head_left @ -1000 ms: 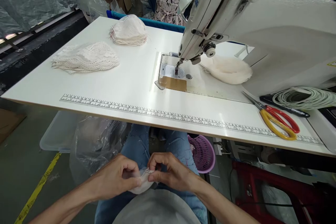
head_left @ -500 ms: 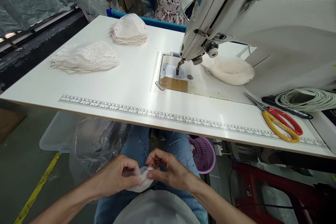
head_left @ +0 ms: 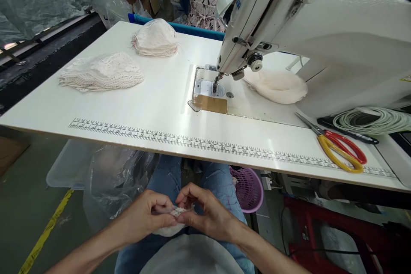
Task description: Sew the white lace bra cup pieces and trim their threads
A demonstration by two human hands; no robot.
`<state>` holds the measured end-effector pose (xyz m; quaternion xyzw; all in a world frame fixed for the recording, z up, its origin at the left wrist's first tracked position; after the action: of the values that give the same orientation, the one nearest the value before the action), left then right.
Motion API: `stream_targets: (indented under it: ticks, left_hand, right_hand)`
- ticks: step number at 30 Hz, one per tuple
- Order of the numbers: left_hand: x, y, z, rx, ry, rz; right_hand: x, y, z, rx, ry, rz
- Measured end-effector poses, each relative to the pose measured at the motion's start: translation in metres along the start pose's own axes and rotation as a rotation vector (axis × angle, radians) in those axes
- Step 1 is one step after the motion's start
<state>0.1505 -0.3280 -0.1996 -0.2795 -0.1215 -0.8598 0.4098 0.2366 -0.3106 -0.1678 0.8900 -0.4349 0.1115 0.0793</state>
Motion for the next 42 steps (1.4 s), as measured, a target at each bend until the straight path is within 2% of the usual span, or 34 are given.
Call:
stream_targets:
  ticks: [5,9,23,25,29,31,40,42]
  left_hand:
    - [0.001,-0.001,-0.004,-0.038,-0.015,0.005]
    - [0.002,-0.002,-0.009,-0.025,-0.033,0.009]
    - [0.011,0.0,0.001,0.05,-0.073,0.08]
    - [0.013,0.004,0.003,0.065,-0.066,0.051]
    - [0.014,0.015,0.005,0.111,-0.052,-0.048]
    - [0.014,0.018,0.007,0.121,-0.055,-0.065]
    - [0.017,0.028,0.025,0.061,-0.017,-0.107]
    - [0.016,0.027,0.026,0.025,-0.01,-0.085]
  right_hand:
    - [0.0,0.003,0.014,0.055,0.068,-0.074]
    - [-0.001,0.004,0.017,0.107,0.069,-0.055]
    - [0.012,-0.001,-0.015,0.365,-0.129,0.07]
    - [0.014,-0.001,-0.011,0.295,-0.112,0.048]
    - [0.015,0.007,0.008,-0.042,0.059,-0.081]
    - [0.017,0.009,0.012,-0.134,0.104,-0.106]
    - [0.025,0.007,0.014,-0.168,0.127,-0.072]
    - [0.026,0.008,0.013,-0.154,0.12,-0.073]
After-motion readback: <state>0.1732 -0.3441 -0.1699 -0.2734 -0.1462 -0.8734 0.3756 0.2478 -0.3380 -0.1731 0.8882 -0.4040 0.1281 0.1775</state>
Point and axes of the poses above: each hand's wrist, its own x-axis away from the middle knuckle, its own y-axis out of the palm, z = x × y, the point moved 10 cm from there along -x, towards the middle knuckle, and after that the axes turned 3 degrees about y, right-handed, at the moved point
